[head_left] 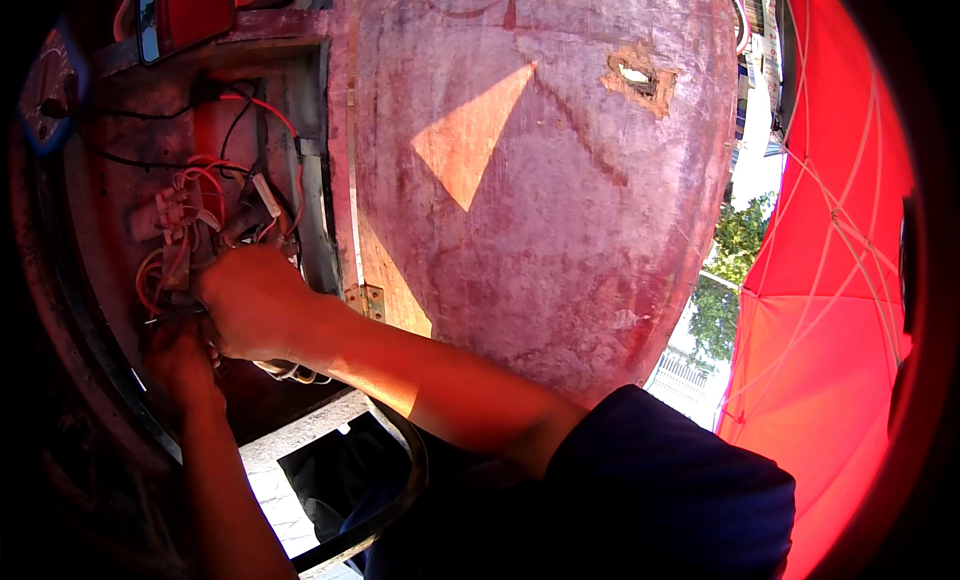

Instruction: The person manipulates a bundle of wires and connectors inside a vehicle's open compartment, using a multimeter to test connections. The person repeatedly probes and adjusts the wiring harness while monitoring the multimeter display.

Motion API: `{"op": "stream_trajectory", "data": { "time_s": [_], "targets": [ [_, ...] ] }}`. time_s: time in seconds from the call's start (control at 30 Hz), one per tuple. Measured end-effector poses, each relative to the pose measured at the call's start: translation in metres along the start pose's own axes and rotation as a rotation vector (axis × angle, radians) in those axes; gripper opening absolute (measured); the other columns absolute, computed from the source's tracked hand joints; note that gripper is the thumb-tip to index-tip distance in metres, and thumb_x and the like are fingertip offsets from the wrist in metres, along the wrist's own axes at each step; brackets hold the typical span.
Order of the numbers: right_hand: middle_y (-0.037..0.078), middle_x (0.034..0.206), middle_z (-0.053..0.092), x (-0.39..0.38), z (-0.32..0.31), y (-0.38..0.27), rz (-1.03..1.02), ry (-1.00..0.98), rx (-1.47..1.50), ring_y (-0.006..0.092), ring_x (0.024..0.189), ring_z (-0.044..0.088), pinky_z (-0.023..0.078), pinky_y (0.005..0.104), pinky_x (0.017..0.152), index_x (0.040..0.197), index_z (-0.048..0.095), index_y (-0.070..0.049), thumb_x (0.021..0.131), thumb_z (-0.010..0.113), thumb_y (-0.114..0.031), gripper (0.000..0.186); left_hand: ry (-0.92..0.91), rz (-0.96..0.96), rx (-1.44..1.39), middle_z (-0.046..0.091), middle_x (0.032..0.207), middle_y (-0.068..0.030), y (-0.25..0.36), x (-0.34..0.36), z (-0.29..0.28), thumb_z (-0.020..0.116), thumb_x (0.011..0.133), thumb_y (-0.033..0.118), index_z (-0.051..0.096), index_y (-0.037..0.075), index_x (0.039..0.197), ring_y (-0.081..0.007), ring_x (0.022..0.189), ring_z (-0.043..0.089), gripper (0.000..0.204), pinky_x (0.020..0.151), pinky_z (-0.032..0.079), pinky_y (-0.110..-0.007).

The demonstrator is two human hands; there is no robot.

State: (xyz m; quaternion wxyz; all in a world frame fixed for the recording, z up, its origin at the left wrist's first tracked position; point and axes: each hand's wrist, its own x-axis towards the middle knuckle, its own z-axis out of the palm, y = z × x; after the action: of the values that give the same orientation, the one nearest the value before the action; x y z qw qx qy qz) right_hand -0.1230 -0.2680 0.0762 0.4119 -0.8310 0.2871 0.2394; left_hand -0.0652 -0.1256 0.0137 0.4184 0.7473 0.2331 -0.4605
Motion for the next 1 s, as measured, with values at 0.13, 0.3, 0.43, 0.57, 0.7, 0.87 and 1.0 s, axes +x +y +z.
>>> {"op": "stream_trajectory", "data": {
  "time_s": [0.13,0.3,0.43,0.57,0.7,0.87,1.0],
  "targets": [
    [0.021,0.074,0.065,0.008,-0.009,-0.014,0.002,-0.067,-0.05,0.0388,0.077,0.065,0.051,0.0466,0.068,0.079,0.07,-0.002,0.061,0.071,-0.014,0.021,0.002,0.067,-0.045,0.055,0.059,-0.002,-0.01,0.006,-0.002,0.062,0.078,0.002,0.058,0.006,0.073,-0.0072,0.043,0.044,0.007,0.039,0.03,-0.023],
    [0.02,0.075,0.066,0.008,0.006,-0.008,0.077,0.045,0.124,0.0371,0.076,0.066,0.053,0.0439,0.067,0.075,0.071,-0.003,0.064,0.07,-0.014,0.016,-0.031,0.052,0.014,0.055,0.06,-0.0016,-0.009,0.008,-0.003,0.062,0.079,0.003,0.059,0.005,0.075,-0.0071,0.044,0.046,0.005,0.04,0.031,-0.023],
    [0.018,0.076,0.067,0.008,0.001,-0.007,0.011,-0.15,-0.149,0.0356,0.075,0.067,0.053,0.0432,0.066,0.078,0.072,-0.005,0.067,0.069,-0.016,0.016,-0.04,0.052,-0.005,0.056,0.06,-0.0022,-0.012,0.01,-0.004,0.061,0.079,0.003,0.06,0.005,0.079,-0.0074,0.045,0.047,0.002,0.04,0.032,-0.022],
    [0.018,0.077,0.067,0.003,0.019,-0.009,-0.15,-0.111,-0.275,0.0348,0.075,0.067,0.054,0.0434,0.067,0.078,0.071,-0.005,0.069,0.067,-0.019,0.017,-0.039,0.083,-0.057,0.062,0.076,-0.0053,-0.019,0.014,-0.011,0.062,0.078,0.002,0.06,0.004,0.085,-0.0115,0.06,0.056,0.008,0.053,0.043,-0.024],
    [0.019,0.079,0.067,-0.003,0.023,-0.031,0.081,-0.091,0.006,0.0361,0.079,0.067,0.053,0.0458,0.072,0.078,0.07,-0.003,0.07,0.064,-0.017,0.017,-0.098,0.22,-0.182,0.063,0.096,-0.0075,-0.049,0.035,-0.024,0.06,0.077,0.001,0.06,0.003,0.092,-0.0173,0.082,0.061,0.016,0.072,0.049,-0.03],
    [0.022,0.082,0.066,-0.007,0.021,-0.029,0.232,-0.008,0.191,0.038,0.082,0.066,0.053,0.046,0.075,0.08,0.07,-0.001,0.07,0.063,-0.015,0.019,-0.06,0.177,-0.086,0.063,0.094,-0.0067,-0.021,0.009,-0.012,0.06,0.079,0.003,0.061,0.003,0.094,-0.0171,0.082,0.061,0.015,0.072,0.049,-0.03],
    [0.023,0.08,0.066,0.007,0.001,-0.014,0.247,-0.118,0.199,0.0374,0.081,0.066,0.053,0.0441,0.074,0.08,0.07,0.001,0.07,0.067,-0.017,0.021,-0.008,0.1,-0.034,0.06,0.08,-0.0058,-0.005,-0.007,-0.006,0.058,0.085,0.009,0.059,0.005,0.092,-0.0125,0.063,0.057,0.008,0.055,0.046,-0.026]
  ]
}}
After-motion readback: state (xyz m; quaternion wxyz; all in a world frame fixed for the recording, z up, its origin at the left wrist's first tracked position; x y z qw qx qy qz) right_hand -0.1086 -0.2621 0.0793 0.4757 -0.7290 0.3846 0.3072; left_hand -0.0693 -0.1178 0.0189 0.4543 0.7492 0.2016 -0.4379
